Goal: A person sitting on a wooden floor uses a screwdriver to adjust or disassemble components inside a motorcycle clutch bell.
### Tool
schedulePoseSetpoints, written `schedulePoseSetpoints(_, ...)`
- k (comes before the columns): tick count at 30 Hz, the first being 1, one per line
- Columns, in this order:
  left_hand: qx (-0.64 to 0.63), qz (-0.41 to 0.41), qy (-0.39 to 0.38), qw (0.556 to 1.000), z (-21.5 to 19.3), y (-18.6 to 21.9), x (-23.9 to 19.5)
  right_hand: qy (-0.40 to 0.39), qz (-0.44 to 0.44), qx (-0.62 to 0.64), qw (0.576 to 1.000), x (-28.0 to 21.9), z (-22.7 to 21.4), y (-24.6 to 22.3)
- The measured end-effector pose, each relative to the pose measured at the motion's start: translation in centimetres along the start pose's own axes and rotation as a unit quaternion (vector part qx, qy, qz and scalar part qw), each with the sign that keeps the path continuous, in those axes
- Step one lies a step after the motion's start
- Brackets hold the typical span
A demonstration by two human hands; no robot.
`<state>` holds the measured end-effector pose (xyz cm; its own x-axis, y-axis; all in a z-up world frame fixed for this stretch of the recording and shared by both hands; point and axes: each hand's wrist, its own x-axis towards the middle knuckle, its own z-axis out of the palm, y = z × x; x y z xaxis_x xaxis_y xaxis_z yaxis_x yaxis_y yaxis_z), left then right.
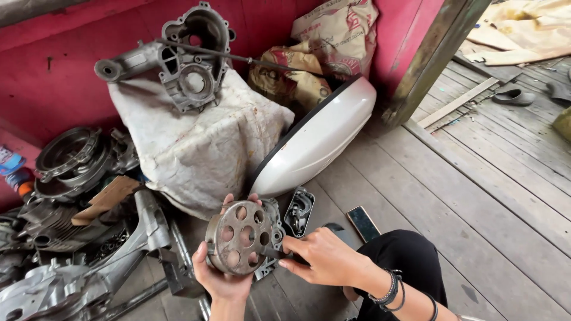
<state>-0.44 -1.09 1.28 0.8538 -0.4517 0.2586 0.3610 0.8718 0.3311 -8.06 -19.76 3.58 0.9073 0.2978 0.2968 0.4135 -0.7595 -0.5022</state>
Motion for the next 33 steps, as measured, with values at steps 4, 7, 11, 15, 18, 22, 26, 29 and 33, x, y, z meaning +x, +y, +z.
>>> schedulePoseSetpoints(4, -0.023, -0.036, 0.019, 0.999, 0.1, -1.0, 0.5, -0.003, 0.006, -0.01, 1.0, -0.6, -0.6, 0.7)
schedulePoseSetpoints(7, -0.019, -0.038, -0.003, 0.999, -0.1, -2.0, 1.2, 0.009, 0.018, -0.006, 1.0, -1.1, -0.9, 1.3)
schedulePoseSetpoints(11, 0.085, -0.054, -0.005, 0.995, 1.0, -3.0, 2.2, 0.041, 0.047, -0.007, 0.998, -1.6, -1.2, 1.5)
schedulePoseSetpoints(15, 0.028, -0.086, -0.011, 0.996, -0.3, -4.2, 2.6, 0.027, 0.054, 0.003, 0.998, -2.0, -1.5, 1.6)
schedulePoseSetpoints(18, -0.003, -0.083, 0.01, 0.997, -0.4, -4.9, 2.9, 0.0, 0.083, -0.002, 0.997, -2.3, -1.7, 2.1)
schedulePoseSetpoints(22, -0.051, -0.101, -0.001, 0.994, -0.2, -5.2, 3.2, 0.027, 0.092, -0.025, 0.995, -2.4, -1.7, 2.7)
schedulePoseSetpoints(26, -0.011, -0.13, -0.003, 0.992, 0.0, -5.6, 3.2, 0.086, 0.109, -0.046, 0.989, -2.2, -1.3, 2.9)
schedulePoseSetpoints(29, -0.04, -0.131, 0.0, 0.991, -0.4, -5.7, 3.2, 0.064, 0.114, -0.034, 0.991, -2.0, -1.4, 2.8)
schedulePoseSetpoints(33, -0.077, -0.125, 0.01, 0.989, -0.5, -5.1, 3.1, 0.036, 0.11, -0.045, 0.992, -2.1, -1.3, 2.8)
